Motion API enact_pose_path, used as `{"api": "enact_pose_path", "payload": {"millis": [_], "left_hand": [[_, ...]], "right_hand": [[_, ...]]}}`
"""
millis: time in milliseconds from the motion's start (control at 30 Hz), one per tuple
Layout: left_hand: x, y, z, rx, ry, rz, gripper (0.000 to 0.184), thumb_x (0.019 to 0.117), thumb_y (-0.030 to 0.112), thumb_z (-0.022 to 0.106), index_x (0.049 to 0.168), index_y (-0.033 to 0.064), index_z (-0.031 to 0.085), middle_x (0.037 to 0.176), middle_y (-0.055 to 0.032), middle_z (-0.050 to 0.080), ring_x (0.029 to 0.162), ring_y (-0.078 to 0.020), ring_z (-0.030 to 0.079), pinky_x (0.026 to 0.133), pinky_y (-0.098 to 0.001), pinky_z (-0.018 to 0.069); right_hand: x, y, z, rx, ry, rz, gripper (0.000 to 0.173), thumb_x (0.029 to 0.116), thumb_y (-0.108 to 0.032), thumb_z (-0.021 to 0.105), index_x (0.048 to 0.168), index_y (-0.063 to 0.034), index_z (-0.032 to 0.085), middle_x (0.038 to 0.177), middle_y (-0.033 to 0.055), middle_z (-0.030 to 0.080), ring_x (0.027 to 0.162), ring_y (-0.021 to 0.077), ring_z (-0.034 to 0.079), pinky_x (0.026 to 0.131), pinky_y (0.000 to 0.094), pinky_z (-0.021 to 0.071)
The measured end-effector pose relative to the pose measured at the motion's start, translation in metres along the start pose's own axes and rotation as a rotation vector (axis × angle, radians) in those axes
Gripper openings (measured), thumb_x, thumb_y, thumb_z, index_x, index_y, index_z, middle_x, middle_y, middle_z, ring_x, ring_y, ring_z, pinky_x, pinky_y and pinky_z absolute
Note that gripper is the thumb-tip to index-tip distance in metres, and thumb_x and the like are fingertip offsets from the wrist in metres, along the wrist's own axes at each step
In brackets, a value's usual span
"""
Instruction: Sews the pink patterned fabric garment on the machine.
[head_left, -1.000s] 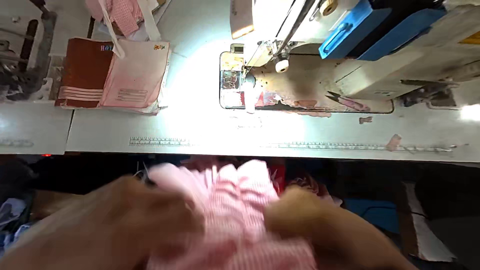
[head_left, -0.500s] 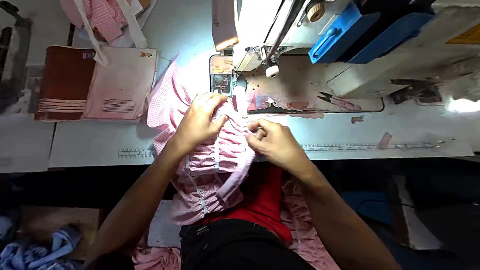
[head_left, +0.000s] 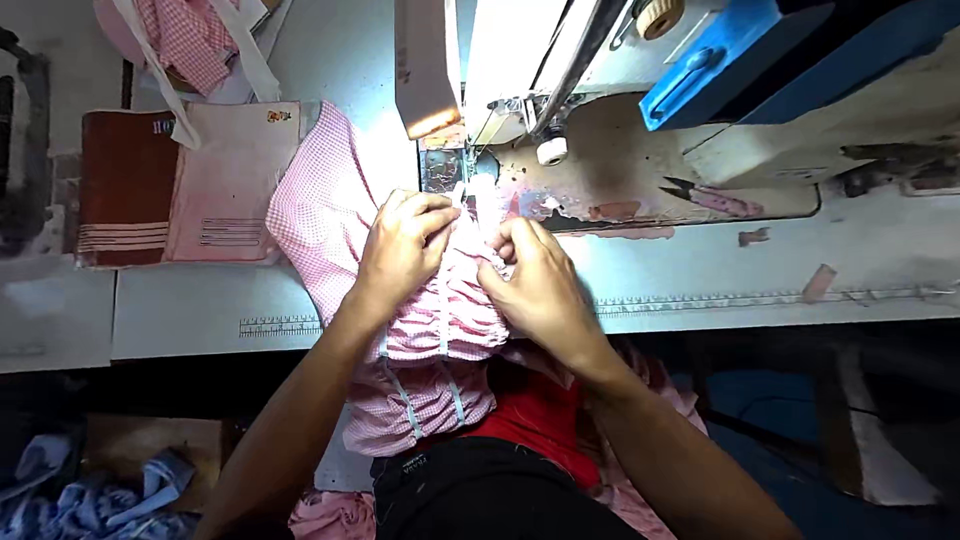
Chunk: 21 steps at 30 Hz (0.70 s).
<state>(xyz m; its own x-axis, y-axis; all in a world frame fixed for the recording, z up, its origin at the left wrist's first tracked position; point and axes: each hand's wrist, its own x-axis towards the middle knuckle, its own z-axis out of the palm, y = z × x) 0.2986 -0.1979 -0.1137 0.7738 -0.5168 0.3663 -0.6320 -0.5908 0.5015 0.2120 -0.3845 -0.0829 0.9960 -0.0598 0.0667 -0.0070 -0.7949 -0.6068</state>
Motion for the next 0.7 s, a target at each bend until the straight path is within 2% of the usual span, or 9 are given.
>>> {"api": "enact_pose_path", "payload": {"millis": [67, 100, 133, 167, 233, 333, 433, 567, 700], "left_hand": [[0.001, 0.007, 0.006, 0.036, -0.004, -0.027, 0.025, 0.1018, 0.024, 0.061, 0.117, 0.0175, 0.079, 0.123, -0.0012, 0.073, 0.119, -0.0217, 0.062, 0.103, -0.0393, 0.0484], [0.000, 0.011, 0.009, 0.049, 0.000, -0.039, 0.025, 0.1020, 0.024, 0.060, 0.117, 0.0178, 0.079, 0.124, -0.0012, 0.072, 0.118, -0.0221, 0.062, 0.101, -0.0397, 0.0487], [0.000, 0.016, 0.012, 0.062, 0.001, -0.052, 0.026, 0.1023, 0.025, 0.059, 0.118, 0.0179, 0.079, 0.127, -0.0013, 0.072, 0.117, -0.0222, 0.062, 0.100, -0.0396, 0.0492], [0.001, 0.019, 0.015, 0.076, -0.002, -0.058, 0.027, 0.1026, 0.025, 0.058, 0.120, 0.0180, 0.078, 0.129, -0.0012, 0.071, 0.118, -0.0221, 0.062, 0.100, -0.0394, 0.0495], [0.003, 0.024, 0.018, 0.098, -0.006, -0.060, 0.029, 0.1015, 0.023, 0.058, 0.123, 0.0162, 0.077, 0.130, -0.0017, 0.070, 0.114, -0.0238, 0.062, 0.095, -0.0407, 0.0488], [0.003, 0.028, 0.018, 0.133, -0.029, -0.098, 0.033, 0.1015, 0.023, 0.057, 0.128, 0.0136, 0.074, 0.132, -0.0028, 0.070, 0.114, -0.0261, 0.062, 0.093, -0.0421, 0.0485], [0.005, 0.030, 0.020, 0.222, -0.064, -0.130, 0.038, 0.1022, 0.024, 0.051, 0.132, 0.0097, 0.070, 0.137, -0.0079, 0.065, 0.116, -0.0305, 0.059, 0.092, -0.0446, 0.0475], [0.010, 0.032, 0.022, 0.299, -0.080, -0.151, 0.038, 0.1002, 0.024, 0.052, 0.131, 0.0108, 0.071, 0.134, -0.0084, 0.064, 0.111, -0.0311, 0.057, 0.084, -0.0448, 0.0469], [0.020, 0.036, 0.028, 0.359, -0.082, -0.215, 0.038, 0.1001, 0.024, 0.052, 0.130, 0.0108, 0.070, 0.133, -0.0108, 0.061, 0.109, -0.0323, 0.056, 0.081, -0.0459, 0.0461]], "right_hand": [[0.004, 0.002, -0.010, 0.122, 0.015, 0.003, 0.008, 0.0896, -0.011, 0.065, 0.094, -0.0083, 0.060, 0.094, 0.0081, 0.060, 0.080, 0.0185, 0.060, 0.064, 0.0373, 0.0512], [0.006, 0.004, -0.013, 0.153, 0.034, -0.001, 0.008, 0.0895, -0.008, 0.065, 0.093, -0.0088, 0.059, 0.092, 0.0070, 0.060, 0.075, 0.0152, 0.060, 0.061, 0.0331, 0.0507], [0.008, 0.006, -0.016, 0.129, 0.062, -0.009, 0.009, 0.0893, -0.007, 0.065, 0.096, -0.0083, 0.059, 0.094, 0.0075, 0.061, 0.074, 0.0154, 0.060, 0.059, 0.0330, 0.0514], [0.010, 0.007, -0.016, 0.075, 0.097, -0.022, 0.012, 0.0890, -0.003, 0.063, 0.101, -0.0062, 0.060, 0.098, 0.0101, 0.059, 0.076, 0.0190, 0.059, 0.061, 0.0366, 0.0503], [0.014, 0.006, -0.014, -0.071, 0.171, -0.068, 0.017, 0.0910, 0.000, 0.057, 0.107, -0.0037, 0.063, 0.103, 0.0136, 0.058, 0.084, 0.0249, 0.062, 0.066, 0.0400, 0.0539], [0.010, 0.003, 0.000, -0.132, 0.164, -0.156, 0.028, 0.0972, -0.007, 0.054, 0.120, -0.0042, 0.070, 0.111, 0.0157, 0.062, 0.103, 0.0314, 0.060, 0.085, 0.0433, 0.0523], [0.007, 0.008, 0.018, -0.259, 0.076, -0.180, 0.034, 0.1020, -0.021, 0.054, 0.131, -0.0097, 0.068, 0.122, 0.0154, 0.063, 0.109, 0.0355, 0.059, 0.086, 0.0472, 0.0508], [0.017, 0.013, 0.014, -0.282, 0.029, -0.246, 0.034, 0.1007, -0.014, 0.054, 0.131, -0.0072, 0.068, 0.120, 0.0168, 0.063, 0.104, 0.0364, 0.060, 0.080, 0.0486, 0.0507], [0.027, 0.014, 0.007, -0.266, -0.002, -0.253, 0.036, 0.1000, -0.009, 0.054, 0.134, -0.0070, 0.066, 0.126, 0.0176, 0.061, 0.109, 0.0377, 0.059, 0.085, 0.0489, 0.0516]]}}
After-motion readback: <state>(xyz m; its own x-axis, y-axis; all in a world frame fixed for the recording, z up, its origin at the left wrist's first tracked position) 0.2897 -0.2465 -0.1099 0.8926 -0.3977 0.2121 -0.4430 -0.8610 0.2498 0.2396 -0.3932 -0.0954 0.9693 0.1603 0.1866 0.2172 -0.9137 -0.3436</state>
